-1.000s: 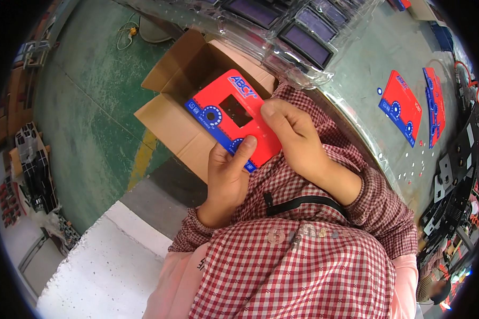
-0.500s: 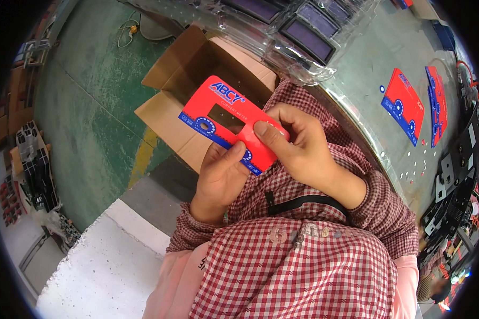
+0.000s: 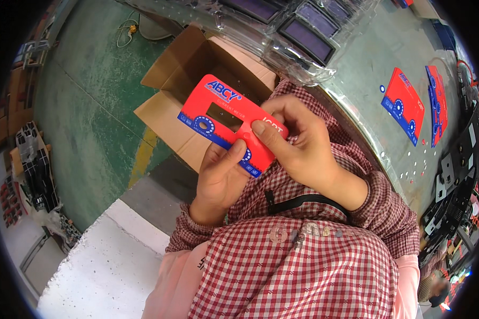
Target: The person assembles small electronic components by hand, picking up red and blue plastic pieces and inserting small white circular parts into designated holes. The person handles the components one at a time, repeatedly picking them up, inserting parts, and placing them on the table.
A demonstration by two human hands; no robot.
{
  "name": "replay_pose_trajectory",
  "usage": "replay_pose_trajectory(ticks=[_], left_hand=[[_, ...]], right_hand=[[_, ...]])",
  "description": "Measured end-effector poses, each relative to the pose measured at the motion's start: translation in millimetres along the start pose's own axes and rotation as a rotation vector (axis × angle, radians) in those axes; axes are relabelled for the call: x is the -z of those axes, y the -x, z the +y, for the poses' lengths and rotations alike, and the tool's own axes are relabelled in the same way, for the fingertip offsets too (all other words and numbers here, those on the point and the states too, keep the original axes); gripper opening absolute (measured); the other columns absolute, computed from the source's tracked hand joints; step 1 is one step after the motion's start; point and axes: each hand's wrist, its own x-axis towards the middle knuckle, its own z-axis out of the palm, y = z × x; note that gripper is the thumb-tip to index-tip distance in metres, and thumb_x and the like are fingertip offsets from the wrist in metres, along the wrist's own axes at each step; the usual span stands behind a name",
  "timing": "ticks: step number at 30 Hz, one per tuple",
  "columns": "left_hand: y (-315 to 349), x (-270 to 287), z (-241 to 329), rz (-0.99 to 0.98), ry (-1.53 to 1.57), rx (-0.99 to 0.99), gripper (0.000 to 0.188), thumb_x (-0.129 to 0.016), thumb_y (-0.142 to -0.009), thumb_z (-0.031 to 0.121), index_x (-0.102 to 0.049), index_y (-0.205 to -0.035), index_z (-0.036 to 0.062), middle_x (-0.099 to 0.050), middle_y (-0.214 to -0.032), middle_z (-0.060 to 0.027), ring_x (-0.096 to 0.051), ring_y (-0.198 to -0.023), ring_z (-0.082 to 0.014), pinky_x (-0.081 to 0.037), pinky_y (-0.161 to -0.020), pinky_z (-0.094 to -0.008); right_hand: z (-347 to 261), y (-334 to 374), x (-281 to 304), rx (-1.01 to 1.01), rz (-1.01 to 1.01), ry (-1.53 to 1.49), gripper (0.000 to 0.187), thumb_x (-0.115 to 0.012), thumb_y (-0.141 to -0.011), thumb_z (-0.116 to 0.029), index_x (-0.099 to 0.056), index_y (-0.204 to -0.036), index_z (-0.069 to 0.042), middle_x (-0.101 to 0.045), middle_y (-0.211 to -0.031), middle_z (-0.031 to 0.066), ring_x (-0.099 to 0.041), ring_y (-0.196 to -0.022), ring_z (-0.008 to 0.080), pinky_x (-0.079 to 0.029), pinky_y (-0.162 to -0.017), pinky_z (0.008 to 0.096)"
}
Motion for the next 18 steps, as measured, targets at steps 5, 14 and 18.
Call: replay_pose_trajectory(ticks=[5, 14, 18], left_hand=[[1.8, 2.6, -6.9, 0.129, -0.097, -0.062, 0.033, -0.050, -0.096, 0.007, -0.048, -0.127, -0.0022, -0.057, -0.121, -0.0114, -0.057, -0.110, -0.0187, -0.046, -0.095, -0.0333], [4.7, 10.7, -13.7, 0.193, -0.262, -0.224, 0.027, -0.054, -0.094, 0.003, -0.054, -0.119, -0.0043, -0.060, -0.116, -0.0105, -0.056, -0.107, -0.0155, -0.044, -0.093, -0.0290], [5.3, 10.4, -16.4, 0.232, -0.250, -0.220, 0.026, -0.055, -0.093, 0.001, -0.055, -0.118, -0.0043, -0.060, -0.115, -0.0099, -0.056, -0.106, -0.0157, -0.044, -0.093, -0.0291]], right_hand=[[5.4, -3.6, 7.0, 0.672, 0.102, 0.770, 0.027, -0.073, -0.069, -0.017, -0.067, -0.094, -0.008, -0.059, -0.095, 0.0048, -0.054, -0.094, 0.0248, -0.041, -0.075, 0.0374], [9.4, -7.4, 2.8, 0.772, 0.095, 0.784, 0.026, -0.076, -0.066, -0.012, -0.069, -0.091, -0.008, -0.061, -0.089, 0.0043, -0.057, -0.087, 0.0238, -0.040, -0.075, 0.0365], [12.7, -10.7, 0.7, 0.799, 0.109, 0.782, 0.024, -0.075, -0.065, -0.009, -0.067, -0.087, -0.006, -0.061, -0.089, 0.0056, -0.057, -0.086, 0.0252, -0.041, -0.074, 0.0378]])
